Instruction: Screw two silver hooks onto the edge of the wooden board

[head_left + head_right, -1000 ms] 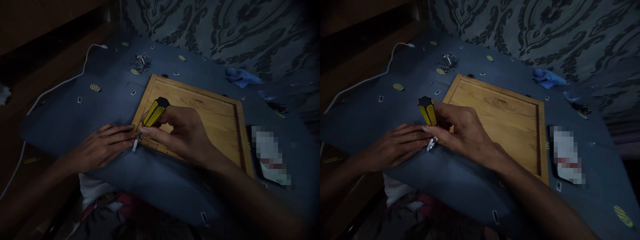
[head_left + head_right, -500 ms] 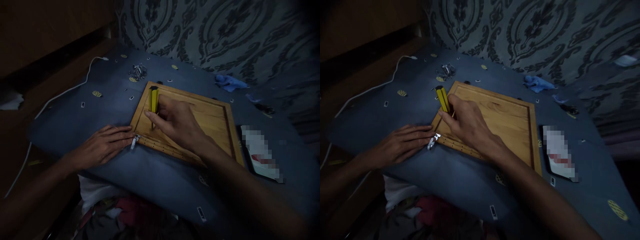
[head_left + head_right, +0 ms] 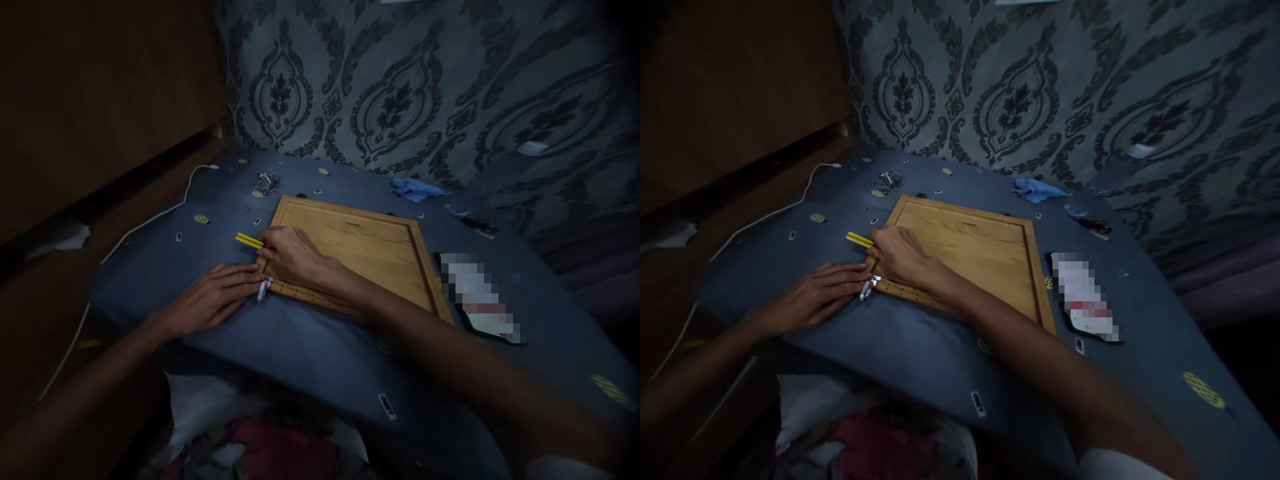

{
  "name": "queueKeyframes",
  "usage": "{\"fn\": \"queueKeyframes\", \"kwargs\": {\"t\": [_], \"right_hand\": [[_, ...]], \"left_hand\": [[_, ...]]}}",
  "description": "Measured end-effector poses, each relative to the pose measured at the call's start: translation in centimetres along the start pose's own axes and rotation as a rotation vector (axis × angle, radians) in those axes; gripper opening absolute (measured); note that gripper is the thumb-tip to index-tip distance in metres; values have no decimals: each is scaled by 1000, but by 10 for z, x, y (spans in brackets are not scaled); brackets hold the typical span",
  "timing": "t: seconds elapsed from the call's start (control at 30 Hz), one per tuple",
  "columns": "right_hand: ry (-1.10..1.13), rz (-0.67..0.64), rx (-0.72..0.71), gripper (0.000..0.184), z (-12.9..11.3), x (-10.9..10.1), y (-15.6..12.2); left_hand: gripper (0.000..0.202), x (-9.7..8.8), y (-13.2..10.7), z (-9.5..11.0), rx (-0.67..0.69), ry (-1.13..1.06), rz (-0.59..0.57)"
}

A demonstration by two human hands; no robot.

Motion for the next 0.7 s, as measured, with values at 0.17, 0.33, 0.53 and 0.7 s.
{"fn": "queueKeyframes", "kwargs": {"t": [0.17, 0.33, 0.53, 0.7], "right_hand": [[33, 151, -18, 22, -1, -13, -43], [114, 222, -167, 29, -18, -17, -101], [80, 291, -306, 42, -23, -7, -115], [46, 286, -266, 38, -23, -5, -114]], "left_hand": [[40, 0, 0, 0, -13, -4, -20], [43, -1, 0, 2, -27, 2, -18], [37, -4, 2, 7, -30, 8, 5], [39, -5, 2, 9, -42, 19, -11]]}}
Point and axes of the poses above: each hand's wrist, its own y-axis towards the middle knuckle, its own x-axis out of the palm, z = x × y, the point moved 2 cm from there along y, towards the middle knuckle, and after that the axes turned 14 degrees about z, right-handed, at the moved point
